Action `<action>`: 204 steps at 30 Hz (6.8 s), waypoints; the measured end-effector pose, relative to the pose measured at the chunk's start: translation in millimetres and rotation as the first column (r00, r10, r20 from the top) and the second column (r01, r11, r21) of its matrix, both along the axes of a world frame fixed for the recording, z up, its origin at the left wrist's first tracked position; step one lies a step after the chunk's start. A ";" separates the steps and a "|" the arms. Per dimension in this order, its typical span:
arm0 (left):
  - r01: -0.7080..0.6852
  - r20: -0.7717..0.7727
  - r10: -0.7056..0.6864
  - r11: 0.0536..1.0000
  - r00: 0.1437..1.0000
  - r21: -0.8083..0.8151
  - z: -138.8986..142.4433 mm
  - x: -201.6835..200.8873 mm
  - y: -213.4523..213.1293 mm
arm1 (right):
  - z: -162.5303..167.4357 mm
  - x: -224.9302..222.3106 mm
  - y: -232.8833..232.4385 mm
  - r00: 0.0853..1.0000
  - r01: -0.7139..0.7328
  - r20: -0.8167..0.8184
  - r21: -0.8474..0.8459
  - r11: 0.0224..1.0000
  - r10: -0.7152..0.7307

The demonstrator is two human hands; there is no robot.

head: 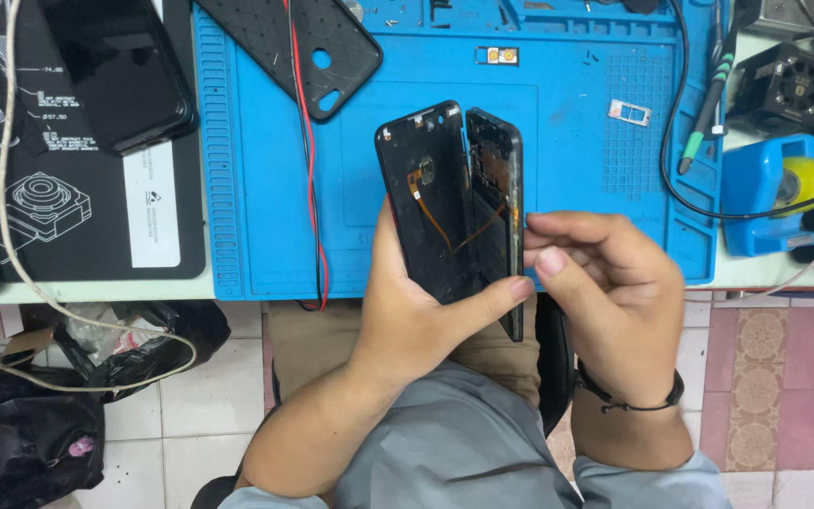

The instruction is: The person holds a smartphone on a blue repair mat, pries off and removes the back cover, and opens the phone to expose the battery and internal components. They hold the opened phone, turn it to view the internals, and use tweezers to work on the rear housing near the camera area.

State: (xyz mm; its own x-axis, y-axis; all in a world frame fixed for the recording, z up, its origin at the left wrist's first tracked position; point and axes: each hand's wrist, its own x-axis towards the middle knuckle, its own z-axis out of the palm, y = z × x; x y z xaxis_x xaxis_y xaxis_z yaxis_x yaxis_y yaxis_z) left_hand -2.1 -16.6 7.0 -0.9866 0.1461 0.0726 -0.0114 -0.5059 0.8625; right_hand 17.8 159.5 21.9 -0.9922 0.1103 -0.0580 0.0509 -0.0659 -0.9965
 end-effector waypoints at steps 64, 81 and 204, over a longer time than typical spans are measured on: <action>0.000 -0.119 -0.023 0.981 0.993 -0.192 12.0 13.5 6.4 | 33.1 -0.7 -5.6 0.980 0.175 -0.144 0.294 0.940 -0.138; 0.026 0.017 -0.026 0.999 1.000 -0.020 7.5 -1.1 4.9 | -15.8 1.0 20.4 0.903 -0.428 0.048 0.038 0.903 0.426; 0.042 0.133 -0.018 0.984 0.991 -0.175 10.1 14.7 36.0 | -16.3 28.2 -11.7 0.959 0.201 -0.273 0.454 0.868 -0.080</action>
State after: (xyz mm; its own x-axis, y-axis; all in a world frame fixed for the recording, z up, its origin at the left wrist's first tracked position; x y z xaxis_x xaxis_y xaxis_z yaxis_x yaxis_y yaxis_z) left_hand 12.6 19.4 17.1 -0.9809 0.1747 -0.0858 -0.1423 -0.3433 0.9284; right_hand 46.0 147.8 5.6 -0.9408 0.2031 0.2714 -0.1643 0.4271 -0.8892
